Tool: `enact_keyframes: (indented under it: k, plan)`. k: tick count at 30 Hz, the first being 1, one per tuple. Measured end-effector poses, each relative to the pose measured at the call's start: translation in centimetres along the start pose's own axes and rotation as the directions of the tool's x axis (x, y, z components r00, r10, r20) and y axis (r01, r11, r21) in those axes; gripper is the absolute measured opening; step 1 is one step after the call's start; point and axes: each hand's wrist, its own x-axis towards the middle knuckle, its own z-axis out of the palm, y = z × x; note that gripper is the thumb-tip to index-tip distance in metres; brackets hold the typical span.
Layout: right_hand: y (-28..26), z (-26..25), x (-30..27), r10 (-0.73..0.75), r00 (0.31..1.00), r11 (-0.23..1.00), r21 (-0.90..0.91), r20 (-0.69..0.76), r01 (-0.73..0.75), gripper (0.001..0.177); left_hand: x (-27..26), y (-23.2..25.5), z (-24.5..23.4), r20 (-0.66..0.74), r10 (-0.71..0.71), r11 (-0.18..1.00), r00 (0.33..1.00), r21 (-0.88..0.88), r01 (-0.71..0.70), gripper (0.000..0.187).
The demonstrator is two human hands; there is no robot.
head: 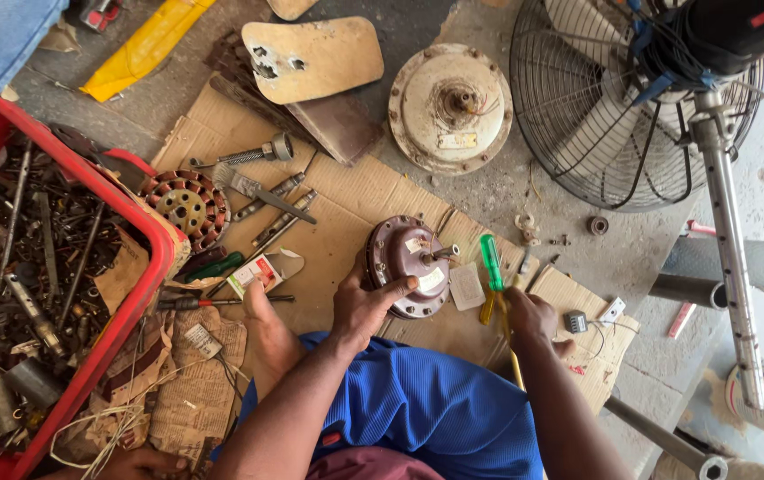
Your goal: The person sits on the floor and disassembles a circular electrical motor component. They use pliers to remove a small white part from the motor housing, then separate the housing into two halves to reveal the internal rotor and windings. The person inspects the internal components and reassembles the housing.
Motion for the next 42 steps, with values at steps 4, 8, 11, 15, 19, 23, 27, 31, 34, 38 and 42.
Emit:
enact_keyframes:
  k: [4, 8, 11, 15, 19, 23, 27, 31, 34, 38, 42]
  plan:
    - [1.4, -1.7, 0.5, -0.140, 0.990, 0.990, -0.008, 0.011, 0.140, 0.031, 0.0, -0.2, -0.2, -0.037, -0.051, 0.995, 0.998, 0.089, 0.054, 0.074]
    - [2.0, -2.9, 0.8, -0.197, 0.971, 0.885, 0.450, 0.133, 0.118, 0.027, 0.2, -0.1, 0.3, 0.004, -0.026, 0.996, 1.000, -0.086, 0.027, 0.075]
    - [1.4, -5.7, -0.6, -0.362, 0.909, 0.706, 0.698, 0.206, 0.123, 0.029, -0.2, 0.3, -0.1, -0.022, -0.053, 0.998, 0.998, -0.031, 0.052, 0.072]
    - [0.2, -9.2, -4.5, -0.452, 0.818, 0.537, 0.841, 0.355, -0.068, 0.032, 0.3, 0.2, -0.1, -0.012, -0.092, 0.993, 0.996, -0.079, 0.091, 0.067]
    - [2.7, -7.3, -5.4, -0.791, 0.589, 0.612, 0.209, 0.165, 0.763, 0.014, 1.1, -1.6, -0.6, -0.077, -0.126, 0.973, 0.989, -0.205, 0.108, 0.055]
    - [3.5, -3.3, -5.5, -0.417, 0.822, 0.702, 0.712, 0.387, 0.021, 0.019, 0.0, -2.7, -1.1, -0.068, -0.132, 0.955, 0.989, -0.275, 0.109, 0.061]
    - [3.8, -2.5, -6.6, -0.432, 0.787, 0.735, 0.678, 0.441, 0.024, 0.021, 1.0, -4.0, -1.5, -0.302, -0.324, 0.941, 0.897, -0.003, 0.339, 0.060]
    - [2.7, -1.7, -7.1, -0.287, 0.773, 0.879, 0.477, 0.565, -0.022, 0.033, -0.2, -2.8, -1.3, -0.222, 0.100, 0.987, 0.970, 0.146, -0.068, 0.052]
    - [3.1, -0.6, -5.4, -0.208, 0.729, 0.946, 0.324, 0.652, -0.020, 0.039, -3.7, -1.6, -2.0, -0.145, 0.425, 0.905, 0.894, 0.070, -0.419, 0.057]
    - [4.7, 0.9, -0.9, -0.023, 0.706, 0.999, 0.050, 0.708, -0.018, 0.052, -12.3, -1.6, -5.4, 0.053, 0.153, 0.987, 0.987, 0.042, -0.155, 0.038]
    - [4.1, 2.4, 0.4, 0.140, 0.723, 0.977, -0.214, 0.676, 0.011, 0.046, -20.2, -2.1, -12.7, -0.106, 0.358, 0.881, 0.928, 0.368, -0.298, 0.019]
